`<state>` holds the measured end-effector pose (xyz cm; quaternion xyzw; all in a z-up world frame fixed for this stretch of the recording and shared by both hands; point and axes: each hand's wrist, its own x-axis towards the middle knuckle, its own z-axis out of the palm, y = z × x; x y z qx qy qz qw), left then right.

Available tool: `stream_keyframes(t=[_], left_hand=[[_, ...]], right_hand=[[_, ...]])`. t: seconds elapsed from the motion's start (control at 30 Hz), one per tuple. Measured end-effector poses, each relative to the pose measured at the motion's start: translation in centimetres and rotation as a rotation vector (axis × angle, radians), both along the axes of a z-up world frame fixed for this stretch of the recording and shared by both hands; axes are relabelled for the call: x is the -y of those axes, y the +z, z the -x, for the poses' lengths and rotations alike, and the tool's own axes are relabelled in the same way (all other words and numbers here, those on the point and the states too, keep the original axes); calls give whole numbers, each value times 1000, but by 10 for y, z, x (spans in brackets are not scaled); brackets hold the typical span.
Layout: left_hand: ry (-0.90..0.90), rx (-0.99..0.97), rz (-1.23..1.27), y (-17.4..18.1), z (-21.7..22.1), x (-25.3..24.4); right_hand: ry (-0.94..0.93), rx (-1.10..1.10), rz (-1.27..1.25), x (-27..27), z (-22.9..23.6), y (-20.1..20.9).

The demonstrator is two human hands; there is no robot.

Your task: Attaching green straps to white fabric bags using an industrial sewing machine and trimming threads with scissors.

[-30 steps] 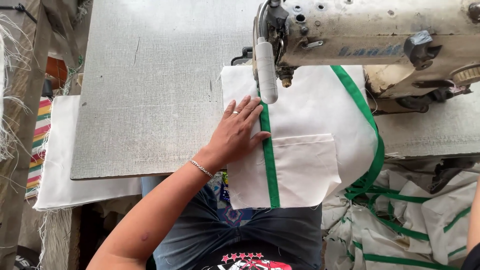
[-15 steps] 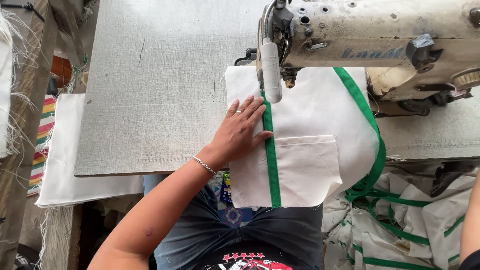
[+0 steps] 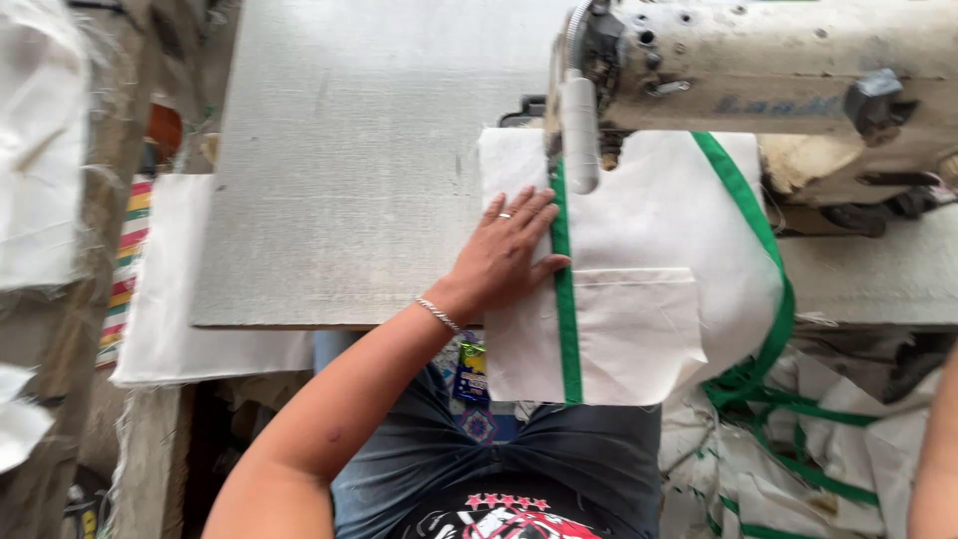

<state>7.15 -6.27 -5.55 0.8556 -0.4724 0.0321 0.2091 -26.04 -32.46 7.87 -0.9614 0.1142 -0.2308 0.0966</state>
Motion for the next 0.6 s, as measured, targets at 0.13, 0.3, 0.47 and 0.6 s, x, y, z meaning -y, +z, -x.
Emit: stream_keyframes(t=[0.13, 0.3, 0.47, 0.6], left_hand=[[-5, 56, 88, -10, -5, -1], [72, 108, 101, -12, -2, 4], [-9, 38, -116, -10, -12, 8], [-69, 37, -161, -14, -21, 6]], right_hand=[[166, 40, -35, -33, -55, -32], [420, 59, -68, -66, -132, -72], [536, -95, 67, -84, -170, -133], [419, -238, 107, -96, -166, -151]])
